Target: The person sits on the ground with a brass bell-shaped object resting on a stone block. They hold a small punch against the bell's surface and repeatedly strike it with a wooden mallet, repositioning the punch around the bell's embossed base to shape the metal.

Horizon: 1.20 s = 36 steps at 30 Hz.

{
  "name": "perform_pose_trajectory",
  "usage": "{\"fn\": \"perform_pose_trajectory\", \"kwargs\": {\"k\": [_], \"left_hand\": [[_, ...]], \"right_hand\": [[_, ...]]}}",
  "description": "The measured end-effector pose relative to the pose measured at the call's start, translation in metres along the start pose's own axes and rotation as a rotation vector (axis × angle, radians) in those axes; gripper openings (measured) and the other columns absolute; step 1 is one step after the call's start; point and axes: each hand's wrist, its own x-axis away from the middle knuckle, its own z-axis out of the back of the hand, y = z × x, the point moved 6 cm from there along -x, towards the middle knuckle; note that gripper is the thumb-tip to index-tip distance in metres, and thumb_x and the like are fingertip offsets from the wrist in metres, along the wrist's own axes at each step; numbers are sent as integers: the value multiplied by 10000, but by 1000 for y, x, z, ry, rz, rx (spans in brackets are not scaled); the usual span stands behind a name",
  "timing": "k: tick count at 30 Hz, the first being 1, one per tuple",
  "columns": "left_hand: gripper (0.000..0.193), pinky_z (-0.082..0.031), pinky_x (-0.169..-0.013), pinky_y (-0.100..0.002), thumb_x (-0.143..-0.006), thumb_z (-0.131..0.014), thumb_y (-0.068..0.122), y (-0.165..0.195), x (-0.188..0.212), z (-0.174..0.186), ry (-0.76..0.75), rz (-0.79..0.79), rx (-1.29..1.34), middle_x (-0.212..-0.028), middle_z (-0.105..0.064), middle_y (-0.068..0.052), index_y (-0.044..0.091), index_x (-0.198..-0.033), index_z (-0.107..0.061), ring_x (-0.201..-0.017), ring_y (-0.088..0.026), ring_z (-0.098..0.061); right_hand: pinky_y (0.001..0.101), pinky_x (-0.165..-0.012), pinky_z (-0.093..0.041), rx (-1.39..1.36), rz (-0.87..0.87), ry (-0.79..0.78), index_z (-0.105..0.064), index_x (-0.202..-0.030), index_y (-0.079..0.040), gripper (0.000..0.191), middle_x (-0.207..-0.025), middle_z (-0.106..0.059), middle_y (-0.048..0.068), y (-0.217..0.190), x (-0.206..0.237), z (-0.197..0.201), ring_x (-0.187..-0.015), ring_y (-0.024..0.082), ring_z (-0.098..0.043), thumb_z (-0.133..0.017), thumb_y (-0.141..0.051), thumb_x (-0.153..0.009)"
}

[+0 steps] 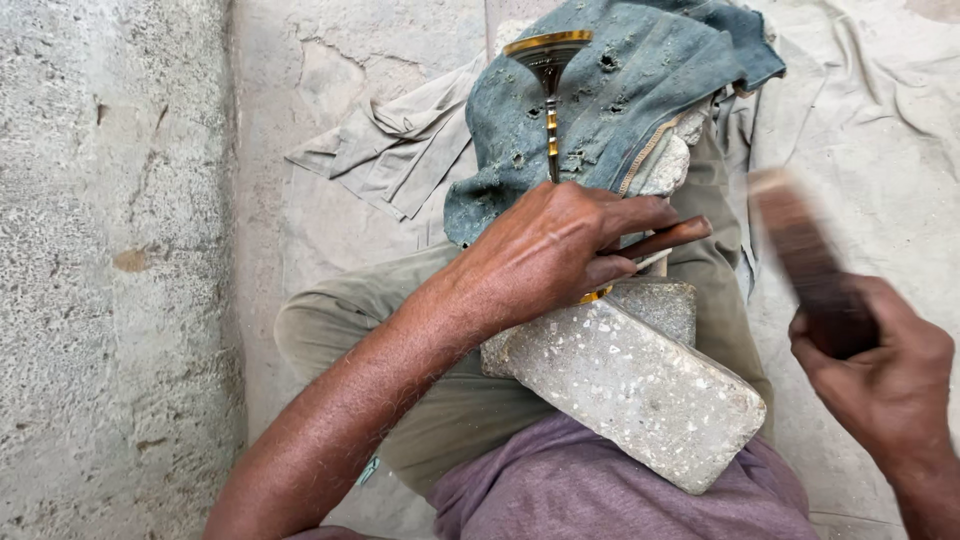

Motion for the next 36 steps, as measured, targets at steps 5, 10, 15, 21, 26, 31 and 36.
{"fn": "perform_pose_trajectory", "kwargs": {"k": [5,10,15,21,26,31,36], "left_hand": [[452,-587,-790,-415,-894,-759,189,0,1,0,7,3,0,-1111,-764,-93,195,-1338,-675,-905,-298,-744],[507,-593,-794,-414,-856,-755,165,-1,1,0,25,-29,21,-1107,-773,-87,204,-1353,-662,-909,-295,-749],[467,-600,-776,-404,-892,-760,178,-5,2,-1,44,-19,50,-1076,-774,-94,208,-1349,-664,-884,-289,-755],[525,-585,-747,-413,-847,-787,189,-9,2,-4,27,20,18,-1024,-775,-90,173,-1352,-644,-863,-273,-757],[545,-603,-758,-392,-843,-780,180,-6,1,-2,45,-37,69,-1079,-780,-79,195,-1370,-642,-848,-257,-764],[518,-612,-770,-379,-870,-778,186,-11,6,-3,52,-6,89,-1085,-781,-70,197,-1370,-646,-879,-244,-776],[521,-591,-759,-400,-860,-781,170,-13,7,-2,41,-4,90,-1057,-774,-80,173,-1362,-642,-882,-265,-761]], "right_hand": [[317,-868,-603,-323,-72,45,-591,-1181,-32,339,-981,-693,79,13,2,2,-948,149,-705,-735,38,-882],[325,-884,-593,-253,3,74,-588,-1186,-28,376,-994,-676,74,8,-3,7,-935,157,-690,-736,66,-853],[373,-815,-586,110,-80,-72,-628,-1075,7,343,-914,-695,113,6,-7,3,-875,215,-705,-749,165,-795],[264,-848,-594,-404,-163,185,-542,-1171,-55,361,-963,-658,9,22,-2,14,-974,104,-675,-748,55,-897],[283,-768,-559,-148,-101,143,-577,-1151,-27,349,-914,-669,63,28,-1,13,-835,150,-662,-795,88,-904],[277,-823,-573,-48,14,7,-582,-1030,-26,257,-938,-687,68,23,-4,13,-894,144,-693,-765,87,-888],[227,-792,-587,-304,-199,161,-555,-1155,-104,370,-955,-647,-13,22,-4,19,-900,68,-663,-726,-1,-844]]}}
